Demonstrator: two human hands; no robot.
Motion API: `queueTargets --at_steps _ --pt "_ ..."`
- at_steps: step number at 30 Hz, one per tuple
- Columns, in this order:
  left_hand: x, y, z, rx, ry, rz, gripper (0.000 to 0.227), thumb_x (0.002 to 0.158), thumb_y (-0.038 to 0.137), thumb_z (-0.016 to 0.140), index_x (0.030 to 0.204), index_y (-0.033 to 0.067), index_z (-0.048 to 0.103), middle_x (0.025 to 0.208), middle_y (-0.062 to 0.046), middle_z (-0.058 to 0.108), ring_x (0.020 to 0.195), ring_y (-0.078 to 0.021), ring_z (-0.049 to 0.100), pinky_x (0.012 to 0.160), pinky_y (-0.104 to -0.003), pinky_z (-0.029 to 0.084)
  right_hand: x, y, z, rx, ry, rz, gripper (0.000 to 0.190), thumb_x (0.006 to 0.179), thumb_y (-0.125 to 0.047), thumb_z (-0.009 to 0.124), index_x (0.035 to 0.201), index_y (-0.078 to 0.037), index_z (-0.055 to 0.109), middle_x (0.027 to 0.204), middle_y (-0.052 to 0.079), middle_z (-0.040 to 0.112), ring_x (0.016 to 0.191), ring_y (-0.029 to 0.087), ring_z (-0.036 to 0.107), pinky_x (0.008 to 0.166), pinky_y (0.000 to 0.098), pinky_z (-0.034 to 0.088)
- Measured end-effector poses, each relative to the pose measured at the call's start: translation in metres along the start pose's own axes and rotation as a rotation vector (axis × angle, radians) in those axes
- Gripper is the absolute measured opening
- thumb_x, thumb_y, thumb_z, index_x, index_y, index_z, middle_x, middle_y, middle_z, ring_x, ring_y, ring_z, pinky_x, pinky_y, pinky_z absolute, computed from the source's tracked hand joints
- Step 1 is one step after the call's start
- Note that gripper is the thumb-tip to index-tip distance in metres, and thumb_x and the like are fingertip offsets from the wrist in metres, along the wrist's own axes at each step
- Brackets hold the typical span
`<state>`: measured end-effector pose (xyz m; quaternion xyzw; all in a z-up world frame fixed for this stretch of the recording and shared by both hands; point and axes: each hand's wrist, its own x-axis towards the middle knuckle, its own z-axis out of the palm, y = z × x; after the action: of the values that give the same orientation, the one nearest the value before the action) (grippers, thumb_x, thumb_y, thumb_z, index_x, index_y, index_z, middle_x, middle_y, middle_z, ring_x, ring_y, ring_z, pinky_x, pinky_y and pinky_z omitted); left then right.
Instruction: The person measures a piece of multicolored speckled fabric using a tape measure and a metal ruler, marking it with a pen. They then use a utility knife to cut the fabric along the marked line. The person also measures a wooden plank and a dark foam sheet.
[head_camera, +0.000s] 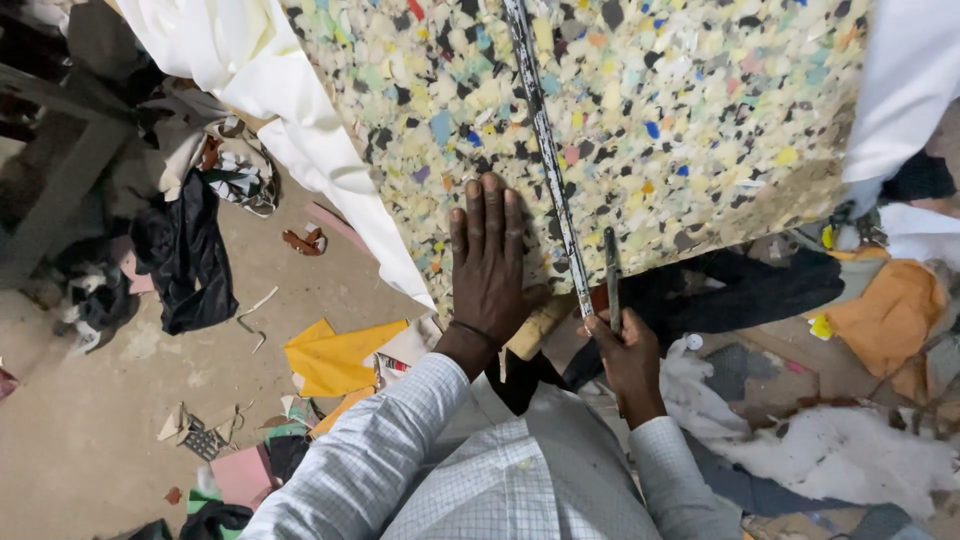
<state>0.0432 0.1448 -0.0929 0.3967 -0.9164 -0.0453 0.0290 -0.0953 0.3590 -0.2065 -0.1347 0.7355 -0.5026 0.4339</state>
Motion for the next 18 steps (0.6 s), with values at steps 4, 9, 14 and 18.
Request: queueTargets --at_steps 4,9,14,18 --pt "-0.001 -0.003 0.004 -0.009 0.014 0.019 0.165 0.072 0.065 0.108 0.188 -0.0002 0.009 0.196 -0.029 0.0 0.181 -0.0505 -0.003 0.146 -0.064 -0.004 0.008 0.015 -0.003 -0.106 -0.004 -0.015 0.04 0.111 -0.041 0.084 0.125 -0.005 0.075 0.105 0.017 0.09 0.085 0.019 0.073 0.071 0.0355 0.044" --pt "-0.001 0.001 -0.009 -0.026 0.008 -0.005 0.172 0.065 0.07 0.108 0.188 0.0008 0.01 0.196 -0.028 0.0 0.181 -0.0494 -0.004 0.146 -0.063 -0.004 -0.003 -0.01 -0.001 -0.114 0.019 -0.02 0.037 0.111 -0.04 0.084 0.128 -0.007 0.076 0.104 0.014 0.09 0.089 0.019 0.075 0.077 0.0363 0.049" --pt "0.01 0.0 -0.026 -0.022 0.018 -0.012 0.174 0.064 0.075 0.107 0.188 0.0026 0.008 0.196 -0.026 -0.002 0.182 -0.0471 -0.004 0.146 -0.063 -0.006 0.002 0.011 -0.001 -0.129 0.042 0.017 0.04 0.108 -0.039 0.087 0.126 -0.004 0.077 0.106 0.02 0.089 0.099 0.025 0.075 0.089 0.041 0.053" --pt "0.076 -0.01 -0.068 -0.093 0.146 0.025 0.169 0.077 0.076 0.109 0.19 0.0029 0.006 0.197 -0.025 -0.006 0.183 -0.0468 -0.009 0.146 -0.065 -0.01 0.008 0.03 -0.006 -0.058 0.038 0.001 0.05 0.107 -0.04 0.088 0.136 -0.001 0.076 0.132 0.033 0.081 0.125 0.041 0.076 0.102 0.0565 0.053"
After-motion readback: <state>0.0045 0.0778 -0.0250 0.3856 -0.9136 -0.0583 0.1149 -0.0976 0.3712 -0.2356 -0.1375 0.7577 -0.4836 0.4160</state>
